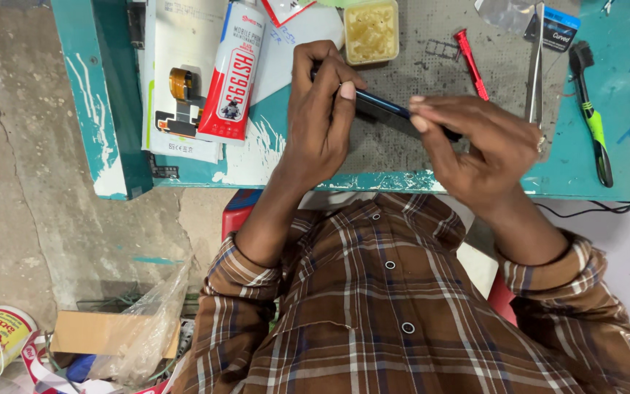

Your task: The person pries open the back cover of a smartphone by hand, then uses a small red screwdriver to unscrew components from the exposed interior. They lift out the battery and internal parts, working on the disassembled phone at the workbench.

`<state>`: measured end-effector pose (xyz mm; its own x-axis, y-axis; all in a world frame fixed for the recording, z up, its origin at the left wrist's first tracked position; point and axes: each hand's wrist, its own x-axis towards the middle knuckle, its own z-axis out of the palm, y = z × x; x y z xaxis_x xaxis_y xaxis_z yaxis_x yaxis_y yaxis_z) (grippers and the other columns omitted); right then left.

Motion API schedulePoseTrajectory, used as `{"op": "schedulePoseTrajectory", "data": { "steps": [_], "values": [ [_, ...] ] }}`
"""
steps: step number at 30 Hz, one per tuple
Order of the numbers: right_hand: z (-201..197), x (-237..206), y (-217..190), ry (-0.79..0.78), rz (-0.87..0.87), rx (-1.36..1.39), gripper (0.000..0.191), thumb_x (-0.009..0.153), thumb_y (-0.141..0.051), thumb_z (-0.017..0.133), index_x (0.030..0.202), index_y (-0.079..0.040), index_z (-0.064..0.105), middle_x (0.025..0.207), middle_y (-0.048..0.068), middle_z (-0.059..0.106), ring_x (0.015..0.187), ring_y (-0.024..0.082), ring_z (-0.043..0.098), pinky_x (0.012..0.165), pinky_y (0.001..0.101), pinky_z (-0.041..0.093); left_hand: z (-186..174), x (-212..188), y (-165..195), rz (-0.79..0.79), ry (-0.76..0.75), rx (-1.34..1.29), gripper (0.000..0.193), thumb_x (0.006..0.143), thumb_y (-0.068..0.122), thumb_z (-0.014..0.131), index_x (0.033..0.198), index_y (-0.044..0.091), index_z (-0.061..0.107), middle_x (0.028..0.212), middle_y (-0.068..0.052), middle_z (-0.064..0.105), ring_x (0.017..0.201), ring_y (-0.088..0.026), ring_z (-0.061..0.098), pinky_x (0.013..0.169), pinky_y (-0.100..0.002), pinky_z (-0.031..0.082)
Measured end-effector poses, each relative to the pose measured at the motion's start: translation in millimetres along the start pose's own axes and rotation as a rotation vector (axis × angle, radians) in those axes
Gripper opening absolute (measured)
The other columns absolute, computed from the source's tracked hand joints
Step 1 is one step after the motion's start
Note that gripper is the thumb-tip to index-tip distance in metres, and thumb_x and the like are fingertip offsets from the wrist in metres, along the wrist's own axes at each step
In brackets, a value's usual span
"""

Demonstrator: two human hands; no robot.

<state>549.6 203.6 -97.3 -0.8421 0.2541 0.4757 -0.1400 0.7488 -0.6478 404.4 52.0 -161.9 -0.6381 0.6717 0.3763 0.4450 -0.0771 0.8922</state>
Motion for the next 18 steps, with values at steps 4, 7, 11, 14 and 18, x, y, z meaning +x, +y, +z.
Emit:
{"op": "schedulePoseTrajectory", "data": {
  "steps": [4,7,11,14,18],
  "values": [
    [9,0,1,0.029,-0.075,-0.024,0.012,0.1,0.007,0.08,0.108,0.004,0.071,0.105,0.019,0.076,0.107,0.03,0.078,0.088,0.0359,0.066,-1,1,-2,-0.003,0.01,-0.029,0.016,0.116,0.011,0.048,0.114,0.0,0.06,0.119,-0.015,0.046,0.104,-0.025,0.054,0.095,-0.037,0.047],
    [16,3,5,-0.032,-0.096,-0.041,0.012,0.101,0.006,0.081,0.11,0.004,0.073,0.108,0.017,0.077,0.109,0.03,0.078,0.089,0.0351,0.067,-1,3,-4,0.016,0.014,-0.036,0.017,0.117,0.011,0.047,0.114,0.001,0.06,0.117,-0.014,0.046,0.106,-0.026,0.054,0.096,-0.037,0.047],
    [22,7,10,-0.081,-0.09,-0.077,0.013,0.1,0.006,0.081,0.111,0.005,0.073,0.11,0.018,0.076,0.109,0.03,0.078,0.088,0.0351,0.065,-4,4,-7,0.007,0.013,-0.025,0.016,0.116,0.011,0.049,0.114,0.001,0.06,0.118,-0.015,0.046,0.106,-0.027,0.055,0.096,-0.037,0.048],
    [24,10,12,-0.085,-0.072,-0.082,0.015,0.101,0.006,0.081,0.112,0.004,0.073,0.11,0.018,0.076,0.11,0.029,0.077,0.089,0.0346,0.065,-6,8,-9,-0.007,0.01,-0.028,0.016,0.115,0.011,0.049,0.114,0.0,0.06,0.121,-0.015,0.047,0.106,-0.027,0.056,0.096,-0.036,0.048],
    [24,16,15,-0.072,-0.065,-0.056,0.016,0.1,0.006,0.082,0.113,0.004,0.073,0.11,0.018,0.076,0.109,0.029,0.078,0.088,0.0336,0.066,-6,13,-13,0.011,0.011,-0.021,0.015,0.116,0.012,0.049,0.114,0.001,0.06,0.119,-0.014,0.046,0.108,-0.027,0.056,0.098,-0.036,0.049]
  ]
}}
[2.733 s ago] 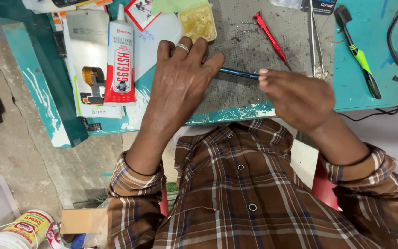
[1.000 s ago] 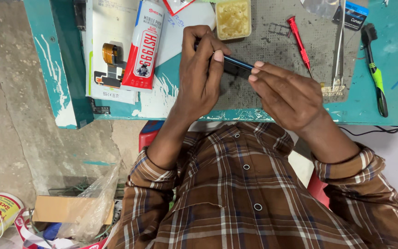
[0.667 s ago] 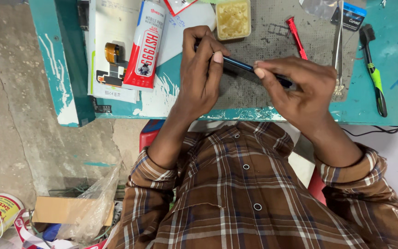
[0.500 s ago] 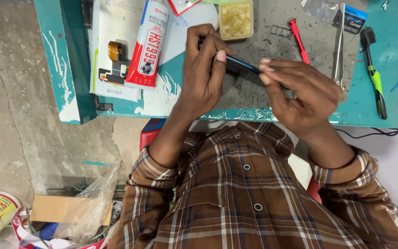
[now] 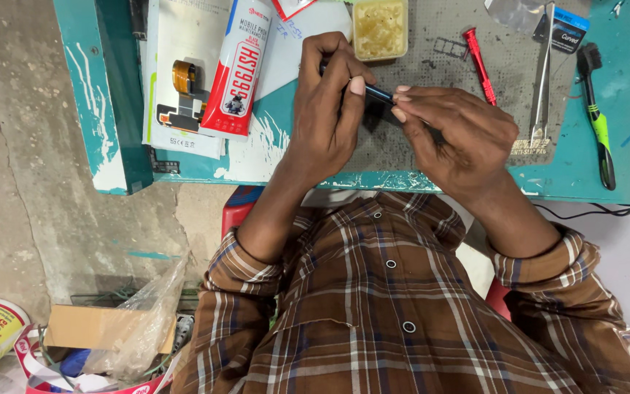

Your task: The person pries open the back cover of a smartphone by hand, then uses a small red screwdriver to unscrew components from the exposed interior. They lift out the battery and internal parts, working on the disassembled phone at the workbench.

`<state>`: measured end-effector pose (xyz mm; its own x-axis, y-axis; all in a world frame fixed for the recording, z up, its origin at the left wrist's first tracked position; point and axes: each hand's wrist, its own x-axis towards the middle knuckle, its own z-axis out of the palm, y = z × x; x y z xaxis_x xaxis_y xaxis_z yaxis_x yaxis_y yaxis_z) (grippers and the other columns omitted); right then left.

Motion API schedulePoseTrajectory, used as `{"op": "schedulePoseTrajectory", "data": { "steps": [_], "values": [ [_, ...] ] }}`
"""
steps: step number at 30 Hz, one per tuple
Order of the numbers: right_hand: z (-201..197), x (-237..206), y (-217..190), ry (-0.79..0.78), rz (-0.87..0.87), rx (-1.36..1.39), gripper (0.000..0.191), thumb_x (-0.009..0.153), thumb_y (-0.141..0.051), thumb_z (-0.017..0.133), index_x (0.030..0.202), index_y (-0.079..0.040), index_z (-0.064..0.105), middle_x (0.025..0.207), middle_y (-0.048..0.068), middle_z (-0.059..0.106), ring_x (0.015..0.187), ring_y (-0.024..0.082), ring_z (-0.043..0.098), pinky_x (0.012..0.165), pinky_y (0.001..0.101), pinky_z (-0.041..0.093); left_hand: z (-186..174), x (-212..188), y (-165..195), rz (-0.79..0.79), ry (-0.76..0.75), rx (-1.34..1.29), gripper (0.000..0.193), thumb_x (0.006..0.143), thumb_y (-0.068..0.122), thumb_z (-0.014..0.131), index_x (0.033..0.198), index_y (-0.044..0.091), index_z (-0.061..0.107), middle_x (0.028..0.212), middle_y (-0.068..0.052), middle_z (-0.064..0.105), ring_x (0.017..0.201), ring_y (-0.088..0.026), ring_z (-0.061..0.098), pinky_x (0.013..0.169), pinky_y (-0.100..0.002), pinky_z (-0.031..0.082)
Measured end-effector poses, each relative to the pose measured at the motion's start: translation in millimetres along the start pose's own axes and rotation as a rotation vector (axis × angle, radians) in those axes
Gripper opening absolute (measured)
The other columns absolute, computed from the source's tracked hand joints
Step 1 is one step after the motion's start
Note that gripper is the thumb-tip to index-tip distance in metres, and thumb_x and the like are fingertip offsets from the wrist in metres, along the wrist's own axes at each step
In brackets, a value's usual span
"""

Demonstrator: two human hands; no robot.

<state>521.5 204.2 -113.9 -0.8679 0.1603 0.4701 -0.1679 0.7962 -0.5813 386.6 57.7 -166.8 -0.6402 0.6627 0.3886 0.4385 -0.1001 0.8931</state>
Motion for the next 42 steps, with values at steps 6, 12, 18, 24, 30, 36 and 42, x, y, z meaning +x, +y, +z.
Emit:
{"op": "schedulePoseTrajectory", "data": {
  "steps": [6,12,18,24,30,36,42],
  "values": [
    [-1,7,6,-0.021,0.025,0.004,0.016,0.102,0.005,0.081,0.116,0.005,0.072,0.112,0.019,0.076,0.11,0.029,0.078,0.089,0.0335,0.065,1,7,-7,-0.006,-0.003,-0.003,0.015,0.116,0.011,0.049,0.114,0.001,0.061,0.119,-0.015,0.046,0.108,-0.027,0.056,0.099,-0.037,0.048],
    [-4,11,9,-0.041,0.086,0.012,0.015,0.105,0.004,0.081,0.118,0.003,0.072,0.113,0.018,0.076,0.104,0.026,0.078,0.085,0.0316,0.065,3,11,-12,-0.005,-0.006,-0.011,0.014,0.115,0.01,0.05,0.114,0.001,0.06,0.119,-0.015,0.046,0.108,-0.027,0.055,0.099,-0.037,0.048],
    [-9,17,9,-0.147,0.007,-0.081,0.011,0.106,0.001,0.079,0.115,0.002,0.073,0.111,0.016,0.077,0.101,0.025,0.078,0.082,0.0304,0.065,3,9,-15,0.031,0.0,0.011,0.013,0.114,0.008,0.05,0.114,0.001,0.06,0.117,-0.015,0.046,0.109,-0.028,0.054,0.101,-0.037,0.048],
    [4,8,2,-0.174,-0.461,-0.576,0.015,0.099,-0.003,0.082,0.109,0.006,0.075,0.106,0.017,0.077,0.103,0.027,0.078,0.08,0.027,0.067,3,-1,-13,0.018,-0.01,0.046,0.013,0.114,0.008,0.049,0.115,0.0,0.06,0.119,-0.016,0.046,0.11,-0.028,0.055,0.103,-0.038,0.048],
    [9,2,-14,-0.102,-0.084,-0.22,0.008,0.101,0.002,0.078,0.108,0.005,0.075,0.106,0.017,0.078,0.101,0.025,0.078,0.078,0.0296,0.064,-3,-16,-14,0.015,-0.012,0.031,0.012,0.115,0.007,0.05,0.115,0.001,0.059,0.122,-0.016,0.045,0.109,-0.026,0.054,0.099,-0.036,0.048],
    [7,-3,-42,-0.101,0.336,0.174,0.008,0.106,0.0,0.077,0.113,0.003,0.074,0.105,0.014,0.078,0.089,0.02,0.079,0.075,0.0272,0.061,-16,-41,-9,0.029,-0.009,-0.014,0.011,0.114,0.006,0.049,0.117,0.001,0.059,0.122,-0.015,0.044,0.108,-0.026,0.054,0.098,-0.035,0.048],
    [23,-20,-57,-0.081,0.049,-0.04,0.01,0.102,0.003,0.079,0.11,0.003,0.073,0.111,0.017,0.076,0.106,0.027,0.078,0.091,0.0347,0.066,-19,-62,-4,-0.058,0.063,-0.2,0.022,0.115,0.007,0.049,0.137,0.002,0.046,0.12,-0.012,0.052,0.111,-0.019,0.057,0.102,-0.03,0.047]
  ]
}}
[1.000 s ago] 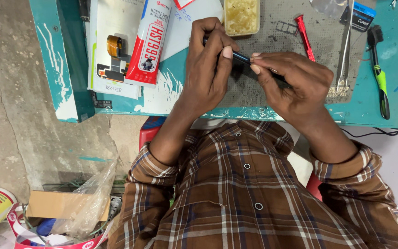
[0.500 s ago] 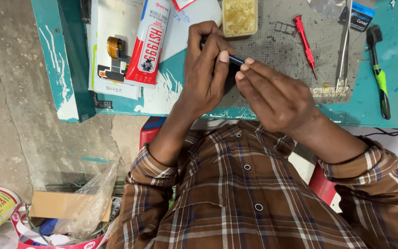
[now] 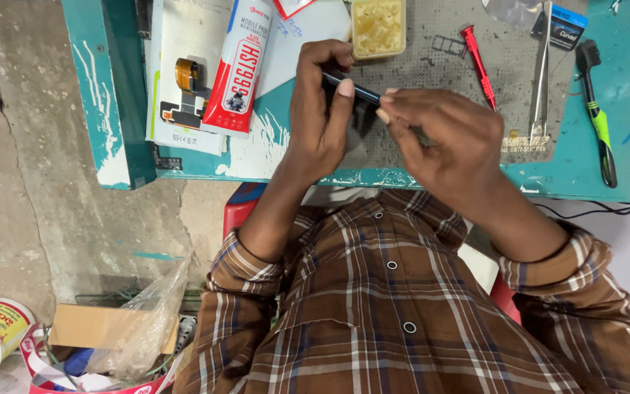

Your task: The person pries open the back cover of a smartphone by hand, then uses a small red screwdriver to unscrew components from the exposed interior. They lift out the battery and internal parts, working on the disassembled phone at the workbench.

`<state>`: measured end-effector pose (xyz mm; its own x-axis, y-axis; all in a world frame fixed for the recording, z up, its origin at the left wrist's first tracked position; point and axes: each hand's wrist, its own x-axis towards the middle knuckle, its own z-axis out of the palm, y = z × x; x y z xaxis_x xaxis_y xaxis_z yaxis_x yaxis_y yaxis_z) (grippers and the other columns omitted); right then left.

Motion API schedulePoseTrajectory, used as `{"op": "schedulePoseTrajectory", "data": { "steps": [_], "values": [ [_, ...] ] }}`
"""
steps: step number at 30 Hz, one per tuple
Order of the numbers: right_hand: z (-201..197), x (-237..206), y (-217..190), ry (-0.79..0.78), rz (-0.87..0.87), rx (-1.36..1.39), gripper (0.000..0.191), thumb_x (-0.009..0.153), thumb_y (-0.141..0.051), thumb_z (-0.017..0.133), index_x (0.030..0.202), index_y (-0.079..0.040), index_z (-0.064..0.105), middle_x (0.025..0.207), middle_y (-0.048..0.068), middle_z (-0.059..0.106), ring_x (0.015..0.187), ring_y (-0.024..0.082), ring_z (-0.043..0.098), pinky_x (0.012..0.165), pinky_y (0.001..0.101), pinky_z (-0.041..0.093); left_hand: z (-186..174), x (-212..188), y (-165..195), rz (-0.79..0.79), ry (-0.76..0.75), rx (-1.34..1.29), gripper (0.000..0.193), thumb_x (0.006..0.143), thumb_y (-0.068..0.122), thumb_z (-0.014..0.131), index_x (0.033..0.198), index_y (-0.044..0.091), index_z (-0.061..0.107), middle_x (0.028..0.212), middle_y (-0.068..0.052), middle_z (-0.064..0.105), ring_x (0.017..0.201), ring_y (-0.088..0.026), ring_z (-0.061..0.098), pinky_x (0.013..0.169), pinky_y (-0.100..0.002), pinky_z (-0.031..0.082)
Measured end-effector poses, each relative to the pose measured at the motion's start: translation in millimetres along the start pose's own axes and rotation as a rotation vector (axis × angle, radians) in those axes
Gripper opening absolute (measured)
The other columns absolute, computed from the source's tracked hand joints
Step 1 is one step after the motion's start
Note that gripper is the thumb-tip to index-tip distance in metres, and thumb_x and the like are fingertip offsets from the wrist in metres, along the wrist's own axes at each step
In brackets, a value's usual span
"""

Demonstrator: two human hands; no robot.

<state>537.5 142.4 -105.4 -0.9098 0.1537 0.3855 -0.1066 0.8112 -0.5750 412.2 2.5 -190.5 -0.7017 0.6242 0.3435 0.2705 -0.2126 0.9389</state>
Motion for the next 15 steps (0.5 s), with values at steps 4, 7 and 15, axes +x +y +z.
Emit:
{"op": "schedulePoseTrajectory", "data": {
  "steps": [4,7,15],
  "values": [
    [12,-5,-1,0.025,-0.094,-0.064,0.01,0.1,0.004,0.081,0.106,0.003,0.073,0.109,0.017,0.077,0.11,0.029,0.077,0.095,0.0367,0.066,0,-5,-5,-0.03,0.041,-0.129,0.032,0.117,0.005,0.046,0.148,0.004,0.035,0.119,-0.011,0.059,0.11,-0.016,0.057,0.104,-0.029,0.047],
    [15,-2,-1,0.0,-0.166,-0.12,0.011,0.098,0.004,0.08,0.107,0.004,0.074,0.111,0.017,0.077,0.112,0.03,0.076,0.096,0.0372,0.066,-1,-6,-7,0.0,0.044,-0.169,0.036,0.119,0.003,0.045,0.152,0.005,0.03,0.116,-0.011,0.059,0.107,-0.015,0.057,0.101,-0.028,0.047],
    [10,15,-15,-0.076,-0.4,-0.483,0.016,0.095,-0.001,0.079,0.109,0.005,0.078,0.111,0.016,0.077,0.11,0.029,0.077,0.092,0.0337,0.065,-5,0,-5,-0.003,0.039,-0.173,0.042,0.118,0.001,0.045,0.154,0.006,0.026,0.11,-0.01,0.059,0.1,-0.013,0.057,0.096,-0.026,0.046]
  ]
}}
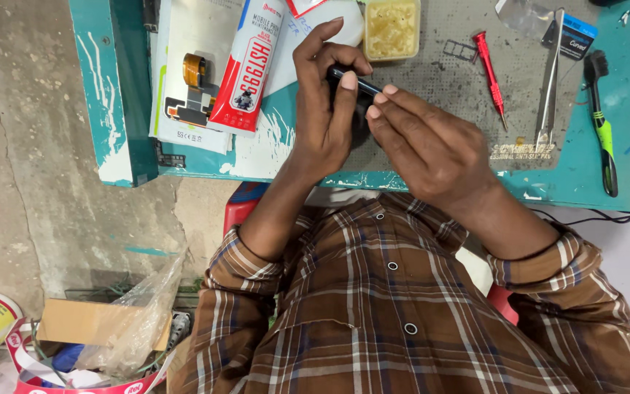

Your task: The person pries open the back cover of a smartphone by hand, then uses a small red screwdriver to unscrew components from the exposed interior. They lift out the battery and internal parts, working on the disassembled phone at the workbench.

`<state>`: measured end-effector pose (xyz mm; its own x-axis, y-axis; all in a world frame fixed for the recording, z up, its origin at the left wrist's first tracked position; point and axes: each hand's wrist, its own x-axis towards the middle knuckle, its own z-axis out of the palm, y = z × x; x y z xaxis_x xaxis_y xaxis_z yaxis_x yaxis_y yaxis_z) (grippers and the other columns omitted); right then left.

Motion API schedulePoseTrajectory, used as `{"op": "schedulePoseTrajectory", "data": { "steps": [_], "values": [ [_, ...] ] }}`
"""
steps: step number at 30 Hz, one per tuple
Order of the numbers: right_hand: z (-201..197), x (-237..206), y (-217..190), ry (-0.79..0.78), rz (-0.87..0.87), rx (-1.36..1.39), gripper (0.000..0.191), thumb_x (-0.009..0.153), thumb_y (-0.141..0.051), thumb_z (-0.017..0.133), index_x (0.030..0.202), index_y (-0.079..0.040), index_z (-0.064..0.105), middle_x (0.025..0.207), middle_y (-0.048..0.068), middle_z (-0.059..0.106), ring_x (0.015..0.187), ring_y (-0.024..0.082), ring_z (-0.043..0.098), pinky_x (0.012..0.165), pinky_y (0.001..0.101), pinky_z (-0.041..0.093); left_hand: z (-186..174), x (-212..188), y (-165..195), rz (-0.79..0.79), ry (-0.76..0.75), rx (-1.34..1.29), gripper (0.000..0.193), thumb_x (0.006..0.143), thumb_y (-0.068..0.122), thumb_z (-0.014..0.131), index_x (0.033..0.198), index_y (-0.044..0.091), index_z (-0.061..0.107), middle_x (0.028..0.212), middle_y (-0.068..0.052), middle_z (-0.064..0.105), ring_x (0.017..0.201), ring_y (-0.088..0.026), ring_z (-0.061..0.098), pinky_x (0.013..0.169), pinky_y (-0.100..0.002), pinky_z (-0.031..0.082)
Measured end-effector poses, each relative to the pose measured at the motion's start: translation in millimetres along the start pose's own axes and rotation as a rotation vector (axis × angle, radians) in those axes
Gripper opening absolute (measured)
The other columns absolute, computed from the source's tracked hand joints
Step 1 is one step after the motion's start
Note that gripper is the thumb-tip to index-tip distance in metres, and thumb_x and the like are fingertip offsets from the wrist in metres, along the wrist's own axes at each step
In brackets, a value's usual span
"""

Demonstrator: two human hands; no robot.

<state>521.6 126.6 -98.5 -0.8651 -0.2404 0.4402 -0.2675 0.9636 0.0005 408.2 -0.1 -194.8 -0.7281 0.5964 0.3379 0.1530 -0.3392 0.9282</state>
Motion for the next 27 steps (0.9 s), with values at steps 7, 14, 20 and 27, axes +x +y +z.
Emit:
{"op": "schedulePoseTrajectory", "data": {
  "steps": [7,14,20,27],
  "values": [
    [-4,15,0,-0.022,0.266,0.248,0.013,0.102,0.002,0.076,0.115,0.004,0.074,0.112,0.016,0.075,0.107,0.027,0.076,0.087,0.0346,0.065,-2,1,-4,-0.015,0.004,-0.022,0.041,0.119,0.002,0.047,0.154,0.006,0.026,0.108,-0.009,0.058,0.101,-0.013,0.057,0.096,-0.026,0.046],
    [-11,14,-6,-0.061,0.344,0.374,0.017,0.104,0.006,0.075,0.121,0.004,0.074,0.115,0.016,0.075,0.106,0.026,0.075,0.082,0.0331,0.064,-7,-12,0,-0.008,0.005,-0.012,0.04,0.119,0.003,0.046,0.154,0.007,0.026,0.105,-0.008,0.057,0.097,-0.012,0.055,0.091,-0.025,0.045],
    [-4,13,-24,-0.013,0.036,-0.027,0.017,0.095,0.003,0.078,0.111,0.005,0.077,0.114,0.016,0.075,0.113,0.028,0.075,0.093,0.035,0.066,-10,-17,6,0.017,0.009,0.004,0.042,0.118,0.003,0.047,0.154,0.008,0.026,0.106,-0.008,0.056,0.098,-0.012,0.055,0.092,-0.025,0.045],
    [-13,23,-23,-0.037,0.524,0.515,0.009,0.1,-0.001,0.078,0.106,0.004,0.077,0.103,0.018,0.077,0.09,0.025,0.077,0.075,0.034,0.061,-19,-29,10,-0.004,-0.001,-0.066,0.045,0.118,0.002,0.047,0.156,0.008,0.023,0.109,-0.008,0.056,0.099,-0.012,0.054,0.096,-0.025,0.044]
  ]
}}
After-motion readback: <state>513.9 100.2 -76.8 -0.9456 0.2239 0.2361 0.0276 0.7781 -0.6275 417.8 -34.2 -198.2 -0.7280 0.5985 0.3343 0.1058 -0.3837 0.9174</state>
